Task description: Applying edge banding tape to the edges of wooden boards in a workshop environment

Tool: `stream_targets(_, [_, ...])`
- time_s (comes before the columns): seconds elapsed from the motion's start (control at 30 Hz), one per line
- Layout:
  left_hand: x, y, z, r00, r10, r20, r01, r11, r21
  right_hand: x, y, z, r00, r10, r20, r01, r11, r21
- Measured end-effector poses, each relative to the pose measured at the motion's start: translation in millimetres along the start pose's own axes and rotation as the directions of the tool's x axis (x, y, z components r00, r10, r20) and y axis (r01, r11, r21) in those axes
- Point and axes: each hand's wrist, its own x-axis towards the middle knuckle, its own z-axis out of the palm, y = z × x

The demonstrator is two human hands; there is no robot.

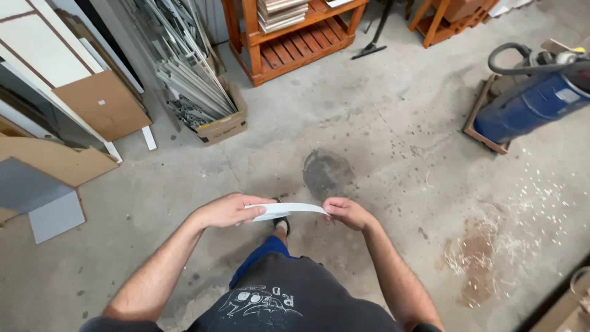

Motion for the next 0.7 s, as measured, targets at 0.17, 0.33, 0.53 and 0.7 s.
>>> stream_targets(0.17, [94, -14, -111, 0.987, -0.16, 0.011, 0.155, 0.968, 0.198, 101, -51, -98, 0.999, 0.004, 0.045, -0.008, 0.996, 0.089])
stream_targets(0.33, [169, 11, -223, 0.975, -0.223, 0.0, 0.218, 0.953, 0.212, 187, -125, -196, 0.999, 0.037, -0.016, -0.038, 0.999, -0.003])
stream_targets(0.53, [257, 2, -335, 0.971, -0.226, -0.08, 0.235, 0.964, 0.124, 341, -156, -290, 0.93, 0.033, -0.367, 0.035, 0.983, 0.179])
stream_targets(0.7, [341, -26, -423, 0.96, -0.234, -0.155, 0.238, 0.971, 0.005, 483, -204, -367, 0.885, 0.005, -0.465, 0.134, 0.955, 0.266])
